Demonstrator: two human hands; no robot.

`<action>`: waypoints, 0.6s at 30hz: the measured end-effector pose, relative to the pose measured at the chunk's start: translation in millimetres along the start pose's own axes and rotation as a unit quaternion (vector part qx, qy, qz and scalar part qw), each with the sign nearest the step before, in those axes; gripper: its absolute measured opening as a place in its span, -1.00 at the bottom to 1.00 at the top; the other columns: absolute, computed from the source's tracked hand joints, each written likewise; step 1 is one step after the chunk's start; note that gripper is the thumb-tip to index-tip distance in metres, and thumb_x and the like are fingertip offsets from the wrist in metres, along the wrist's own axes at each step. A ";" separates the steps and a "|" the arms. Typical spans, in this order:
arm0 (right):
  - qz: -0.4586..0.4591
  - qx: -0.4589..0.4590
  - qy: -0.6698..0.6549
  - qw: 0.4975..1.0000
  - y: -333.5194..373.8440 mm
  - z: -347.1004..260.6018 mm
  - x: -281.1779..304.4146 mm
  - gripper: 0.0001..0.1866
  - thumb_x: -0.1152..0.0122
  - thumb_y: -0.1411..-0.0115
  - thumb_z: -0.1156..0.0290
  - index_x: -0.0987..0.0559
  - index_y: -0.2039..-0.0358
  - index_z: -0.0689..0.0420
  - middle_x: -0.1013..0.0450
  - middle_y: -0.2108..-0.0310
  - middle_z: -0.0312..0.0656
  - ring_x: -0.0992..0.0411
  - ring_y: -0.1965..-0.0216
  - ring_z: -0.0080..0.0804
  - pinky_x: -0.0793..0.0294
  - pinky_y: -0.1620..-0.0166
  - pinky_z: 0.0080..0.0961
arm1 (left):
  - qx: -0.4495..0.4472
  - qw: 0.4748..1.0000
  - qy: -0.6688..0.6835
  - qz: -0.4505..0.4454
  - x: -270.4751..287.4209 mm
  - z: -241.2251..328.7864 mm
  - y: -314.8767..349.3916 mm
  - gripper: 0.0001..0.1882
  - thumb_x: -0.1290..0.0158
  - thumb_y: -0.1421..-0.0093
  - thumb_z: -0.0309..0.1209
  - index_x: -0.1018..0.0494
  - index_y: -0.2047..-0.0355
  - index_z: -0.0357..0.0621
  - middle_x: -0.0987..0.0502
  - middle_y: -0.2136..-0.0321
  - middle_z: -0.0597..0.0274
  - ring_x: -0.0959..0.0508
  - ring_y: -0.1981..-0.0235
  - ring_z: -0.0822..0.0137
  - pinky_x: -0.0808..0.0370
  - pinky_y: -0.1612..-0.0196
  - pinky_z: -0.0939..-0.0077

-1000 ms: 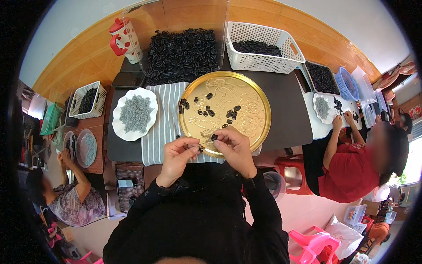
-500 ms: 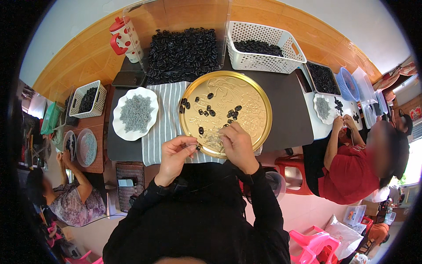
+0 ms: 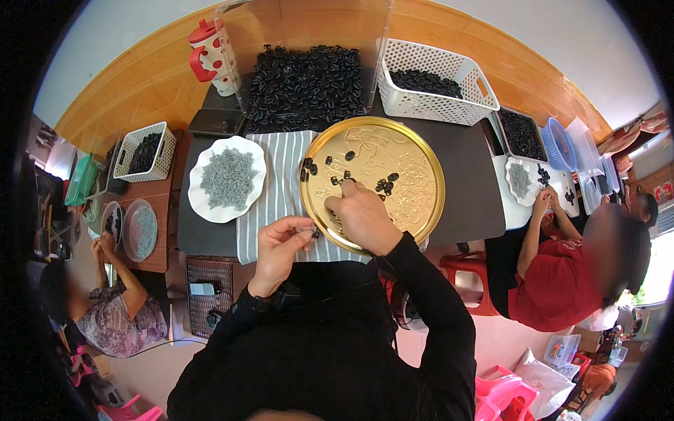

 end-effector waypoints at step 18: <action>0.041 -0.219 -0.594 0.773 40.6 24.3 -13.6 -0.92 -0.10 -0.14 0.62 -0.51 0.32 0.30 -0.46 0.45 -0.36 -0.38 0.44 -0.71 -0.37 0.36 -0.74 | 0.008 0.999 0.013 -0.044 -24.9 -5.0 -2.7 -0.77 -0.04 -0.15 -0.64 -0.49 0.15 -0.28 -0.54 0.39 0.31 -0.46 0.43 0.60 -0.39 0.43 0.73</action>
Point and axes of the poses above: each hand's wrist, its own y-axis away from the middle knuckle, its own x-axis out of the back of the hand, z = x × y, the point moved 9 cm from there along -y, towards the middle knuckle
